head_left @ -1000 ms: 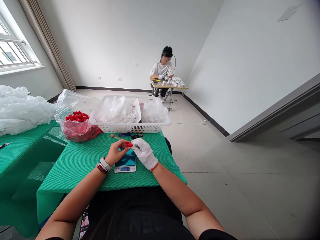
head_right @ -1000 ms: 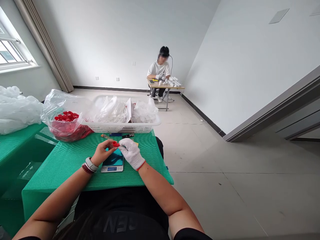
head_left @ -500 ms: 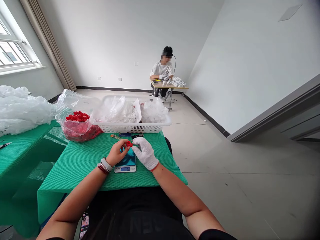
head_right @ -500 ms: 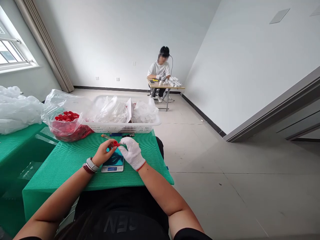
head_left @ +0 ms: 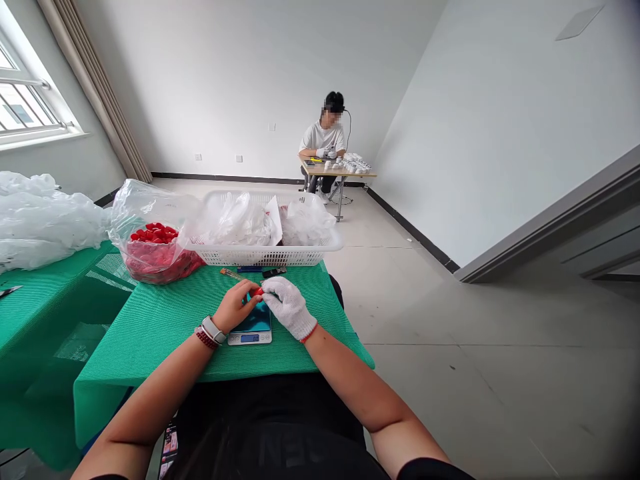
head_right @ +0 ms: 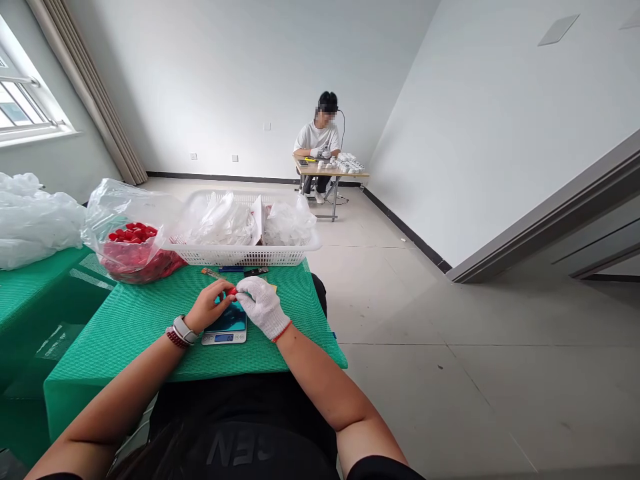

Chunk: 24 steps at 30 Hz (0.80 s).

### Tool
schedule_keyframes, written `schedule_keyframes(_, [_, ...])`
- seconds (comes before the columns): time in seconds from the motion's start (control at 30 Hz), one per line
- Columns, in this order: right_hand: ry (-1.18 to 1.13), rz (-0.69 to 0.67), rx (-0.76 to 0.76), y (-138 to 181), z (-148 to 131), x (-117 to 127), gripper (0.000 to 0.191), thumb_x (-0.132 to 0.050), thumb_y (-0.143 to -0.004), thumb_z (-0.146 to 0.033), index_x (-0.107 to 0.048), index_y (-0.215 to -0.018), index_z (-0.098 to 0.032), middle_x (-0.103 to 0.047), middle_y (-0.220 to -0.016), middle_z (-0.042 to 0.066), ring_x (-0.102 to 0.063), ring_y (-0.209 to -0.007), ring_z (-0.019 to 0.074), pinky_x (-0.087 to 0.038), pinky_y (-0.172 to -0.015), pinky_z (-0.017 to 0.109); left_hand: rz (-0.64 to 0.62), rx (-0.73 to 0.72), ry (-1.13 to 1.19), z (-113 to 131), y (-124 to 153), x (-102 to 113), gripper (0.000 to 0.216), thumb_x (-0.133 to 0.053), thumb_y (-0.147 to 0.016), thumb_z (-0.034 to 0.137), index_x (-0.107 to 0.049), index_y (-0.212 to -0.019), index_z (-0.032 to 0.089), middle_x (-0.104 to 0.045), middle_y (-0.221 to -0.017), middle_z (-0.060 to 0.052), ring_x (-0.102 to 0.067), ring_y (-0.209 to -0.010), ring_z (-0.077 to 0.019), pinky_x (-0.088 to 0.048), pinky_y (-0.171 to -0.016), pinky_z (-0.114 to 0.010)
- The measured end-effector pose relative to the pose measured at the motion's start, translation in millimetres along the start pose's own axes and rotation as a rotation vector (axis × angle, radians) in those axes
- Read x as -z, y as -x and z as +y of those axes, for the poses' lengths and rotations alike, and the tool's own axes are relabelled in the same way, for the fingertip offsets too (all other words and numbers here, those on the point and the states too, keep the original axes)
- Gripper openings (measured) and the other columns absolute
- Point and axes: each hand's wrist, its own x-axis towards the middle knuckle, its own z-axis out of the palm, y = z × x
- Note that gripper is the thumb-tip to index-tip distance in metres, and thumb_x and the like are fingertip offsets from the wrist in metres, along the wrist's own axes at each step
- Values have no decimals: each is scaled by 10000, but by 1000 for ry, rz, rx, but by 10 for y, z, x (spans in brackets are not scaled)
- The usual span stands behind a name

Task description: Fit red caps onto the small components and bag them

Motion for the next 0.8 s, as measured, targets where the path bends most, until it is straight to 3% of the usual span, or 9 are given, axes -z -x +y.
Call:
schedule_keyframes(0.17, [36,-25,46,-1,0,7,127,-536,-924,-265,-652,-943,-218,-654,-986,63,-605,-956,195,-502,-883,347,17,5,72,-46,-3,-3,237,-459,-961,348,-629,-1004,189,-577,-968,-65,-562,-813,-167,-486,-697,-279])
schedule_keyframes(0.4, [37,-23,86,28,46,-41,113,-581,-906,-271,-661,-977,-232,-652,-1033,62,-602,-989,200,-494,-912,352,-53,63,67,-33,-13,9,358,-346,-1000,343,-605,-826,168,-558,-686,-2,-525,-658,-146,-418,-654,-271])
schedule_keyframes(0.8, [-64,-33,18,5,13,-37,92,-554,-913,-241,-640,-903,-210,-629,-1009,61,-603,-979,185,-505,-898,337,38,-13,109,-66,-3,18,143,-593,-900,322,-605,-908,180,-594,-895,-43,-535,-791,-163,-458,-694,-290])
